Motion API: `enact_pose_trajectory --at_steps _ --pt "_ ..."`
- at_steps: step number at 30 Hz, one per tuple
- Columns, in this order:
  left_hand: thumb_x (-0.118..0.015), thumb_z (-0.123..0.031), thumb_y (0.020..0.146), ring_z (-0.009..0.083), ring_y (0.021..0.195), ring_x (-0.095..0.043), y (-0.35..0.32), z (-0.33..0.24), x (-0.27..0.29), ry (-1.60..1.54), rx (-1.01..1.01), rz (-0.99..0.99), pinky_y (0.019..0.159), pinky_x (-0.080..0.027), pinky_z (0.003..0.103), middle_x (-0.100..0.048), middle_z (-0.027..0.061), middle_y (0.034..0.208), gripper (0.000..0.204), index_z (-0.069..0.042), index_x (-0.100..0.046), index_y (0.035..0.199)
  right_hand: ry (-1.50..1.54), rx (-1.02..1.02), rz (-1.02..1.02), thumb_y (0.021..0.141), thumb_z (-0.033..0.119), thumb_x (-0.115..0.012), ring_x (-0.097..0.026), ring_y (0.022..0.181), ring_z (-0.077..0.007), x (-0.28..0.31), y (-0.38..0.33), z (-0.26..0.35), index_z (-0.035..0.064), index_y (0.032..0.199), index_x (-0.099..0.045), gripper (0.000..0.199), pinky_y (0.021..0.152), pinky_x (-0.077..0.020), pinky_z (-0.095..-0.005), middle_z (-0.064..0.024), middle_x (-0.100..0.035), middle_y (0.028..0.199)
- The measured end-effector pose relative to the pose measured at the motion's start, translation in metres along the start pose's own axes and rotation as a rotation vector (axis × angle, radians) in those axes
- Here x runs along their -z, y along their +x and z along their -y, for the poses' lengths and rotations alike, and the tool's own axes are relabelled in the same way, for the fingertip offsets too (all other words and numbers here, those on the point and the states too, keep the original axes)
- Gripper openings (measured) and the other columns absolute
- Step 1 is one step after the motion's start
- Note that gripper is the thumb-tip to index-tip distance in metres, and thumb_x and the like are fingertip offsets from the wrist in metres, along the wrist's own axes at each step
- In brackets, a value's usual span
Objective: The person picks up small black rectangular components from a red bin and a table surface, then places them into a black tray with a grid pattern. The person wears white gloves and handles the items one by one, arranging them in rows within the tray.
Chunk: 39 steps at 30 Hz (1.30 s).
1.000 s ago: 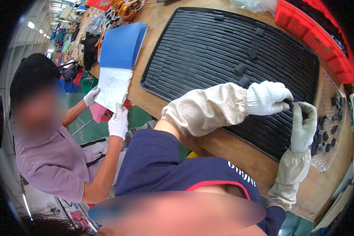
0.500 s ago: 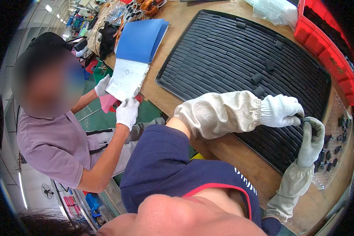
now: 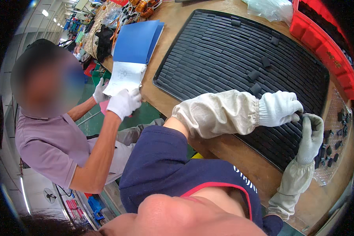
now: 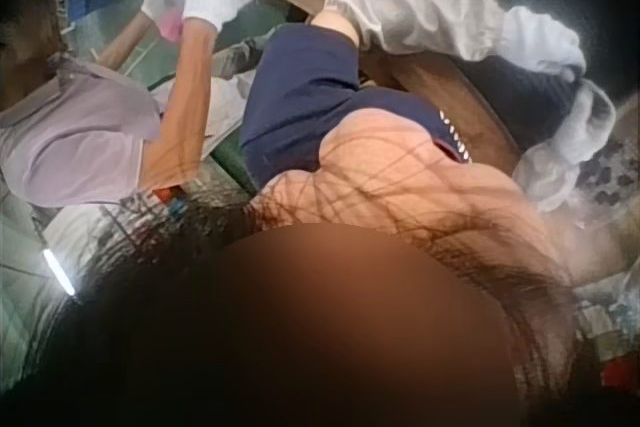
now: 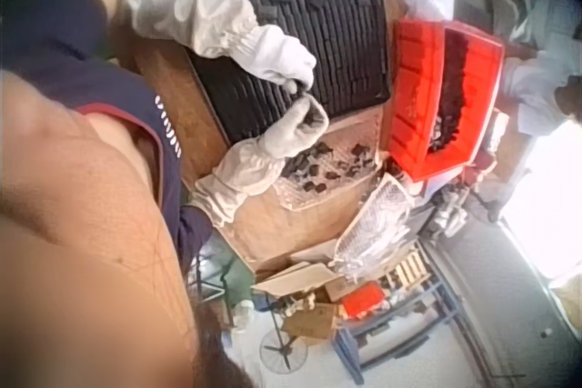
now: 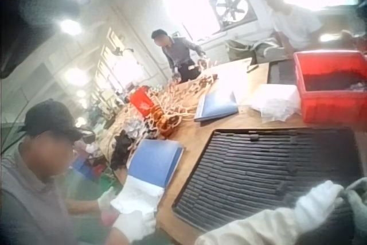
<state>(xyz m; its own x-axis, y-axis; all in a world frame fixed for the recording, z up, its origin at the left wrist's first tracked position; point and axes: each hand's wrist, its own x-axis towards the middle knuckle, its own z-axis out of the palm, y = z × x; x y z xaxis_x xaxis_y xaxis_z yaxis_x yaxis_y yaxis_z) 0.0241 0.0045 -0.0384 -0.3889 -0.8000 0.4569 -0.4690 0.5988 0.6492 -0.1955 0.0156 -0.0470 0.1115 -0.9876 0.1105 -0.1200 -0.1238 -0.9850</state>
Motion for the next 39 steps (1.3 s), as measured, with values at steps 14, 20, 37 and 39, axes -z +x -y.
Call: enact_pose_trajectory --at_steps 14,20,37,39 --pt "-0.051 -0.041 0.102 0.0390 0.106 -0.064 -0.001 0.009 0.007 -0.469 0.213 0.275 0.092 -0.050 0.044 -0.067 0.0211 0.109 0.042 -0.006 -0.068 0.118 -0.025 0.099 0.134 0.094 -0.009 -0.057 -0.059 0.106 -0.0145 0.005 0.002 0.012 0.0006 0.111 -0.060 0.020 0.098 -0.0455 -0.0278 -0.0092 -0.063 0.117" --pt "-0.053 -0.044 0.098 0.0382 0.116 -0.061 0.011 -0.002 0.036 -0.387 0.355 0.548 0.100 -0.047 0.044 -0.064 0.0214 0.122 0.047 -0.010 -0.065 0.127 -0.021 0.102 0.152 0.094 -0.007 -0.060 -0.059 0.103 -0.0133 -0.005 -0.001 0.020 0.0000 0.109 -0.062 0.017 0.094 -0.0463 -0.0269 -0.0072 -0.065 0.111" --pt "-0.070 -0.031 0.097 0.0152 0.091 -0.067 0.014 -0.006 0.027 -0.825 0.724 0.429 0.079 -0.057 0.029 -0.070 0.0081 0.108 0.041 -0.002 -0.065 0.125 0.022 -0.054 -0.037 0.096 0.004 -0.066 -0.064 0.093 -0.0104 -0.022 -0.009 0.034 -0.0005 0.110 -0.065 0.015 0.083 -0.0540 -0.0259 -0.0049 -0.068 0.101" --pt "-0.070 -0.031 0.097 0.0136 0.091 -0.066 0.012 -0.004 0.026 -0.847 0.738 0.416 0.079 -0.057 0.028 -0.070 0.0073 0.108 0.042 -0.002 -0.065 0.125 0.023 -0.066 -0.043 0.095 0.004 -0.067 -0.065 0.093 -0.0121 -0.026 -0.008 0.034 0.0002 0.109 -0.066 0.014 0.083 -0.0544 -0.0273 -0.0058 -0.069 0.101"
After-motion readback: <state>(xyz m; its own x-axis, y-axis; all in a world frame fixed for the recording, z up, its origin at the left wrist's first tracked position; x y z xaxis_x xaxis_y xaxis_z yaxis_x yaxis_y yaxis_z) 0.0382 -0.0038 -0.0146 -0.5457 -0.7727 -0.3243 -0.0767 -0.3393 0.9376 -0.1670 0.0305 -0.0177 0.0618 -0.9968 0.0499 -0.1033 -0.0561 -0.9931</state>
